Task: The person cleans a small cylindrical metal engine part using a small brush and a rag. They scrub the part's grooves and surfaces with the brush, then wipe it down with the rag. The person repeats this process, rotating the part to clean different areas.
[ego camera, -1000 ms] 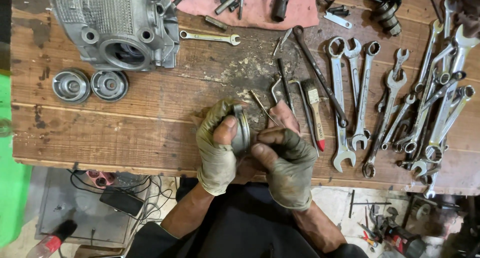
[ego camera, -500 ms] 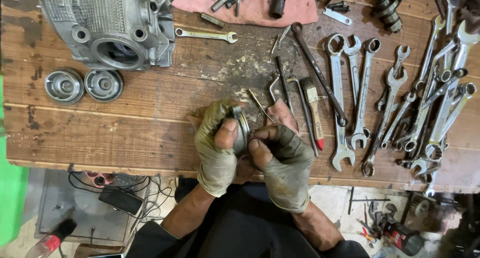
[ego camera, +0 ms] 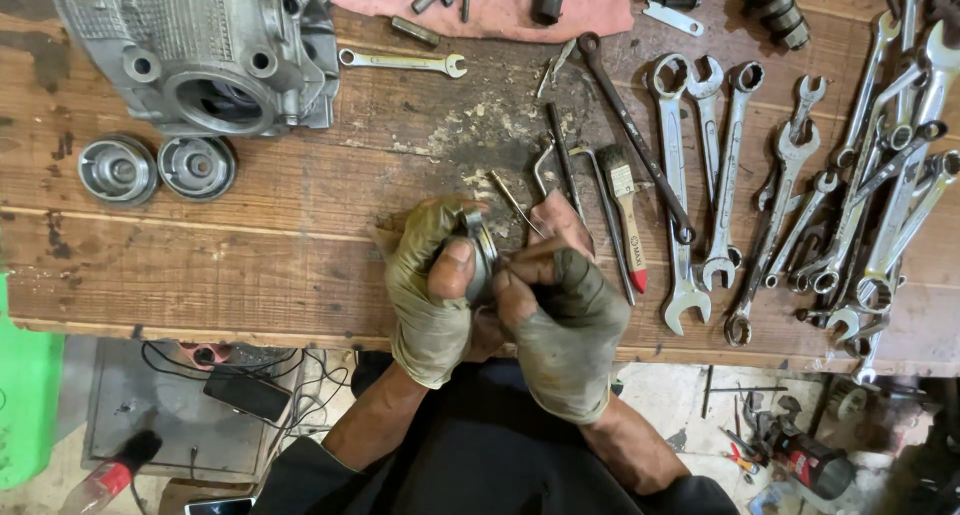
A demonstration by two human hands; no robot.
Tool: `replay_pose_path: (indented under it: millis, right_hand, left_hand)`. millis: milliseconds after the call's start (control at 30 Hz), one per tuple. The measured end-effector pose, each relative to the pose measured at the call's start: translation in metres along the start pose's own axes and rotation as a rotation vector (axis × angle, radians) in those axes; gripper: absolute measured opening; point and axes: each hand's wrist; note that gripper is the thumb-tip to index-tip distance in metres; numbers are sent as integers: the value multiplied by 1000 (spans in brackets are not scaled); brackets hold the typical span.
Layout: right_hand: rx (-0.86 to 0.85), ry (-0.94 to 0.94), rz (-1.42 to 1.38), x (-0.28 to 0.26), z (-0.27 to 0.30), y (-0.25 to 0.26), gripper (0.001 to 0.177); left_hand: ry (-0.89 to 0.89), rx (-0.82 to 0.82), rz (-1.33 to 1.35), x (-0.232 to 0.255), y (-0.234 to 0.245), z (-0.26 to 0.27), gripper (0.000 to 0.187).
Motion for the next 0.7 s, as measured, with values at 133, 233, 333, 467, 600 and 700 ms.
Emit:
replay_pose_path:
  millis: [133, 233, 333, 467, 600, 700]
  right_hand:
    - [-33, 173, 107, -8, -12, -3, 11]
    - [-27, 153, 44, 2, 9, -2, 8]
    - [-25, 196, -1, 3, 0, -1, 10]
    - [-63, 236, 198, -15, -19, -4, 17]
    - [31, 227, 12, 27, 10, -2, 10]
    - [85, 320, 145, 36, 15, -2, 12]
  left_hand:
    - [3, -7, 91, -3, -3, 4, 24]
    - [38, 34, 65, 1, 0, 0, 27]
    - [18, 2, 8, -1, 0, -1, 28]
    - [-14, 18, -35, 1, -1, 2, 26]
    - [139, 173, 104, -11, -2, 2, 27]
    - [226, 191, 114, -10, -3, 0, 29]
Point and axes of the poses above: each hand's wrist, its own z-axis away from the middle knuckle, its own y-axis out of the back of the hand, x = y × z, and after that the axes turned 7 degrees about z, right-handed
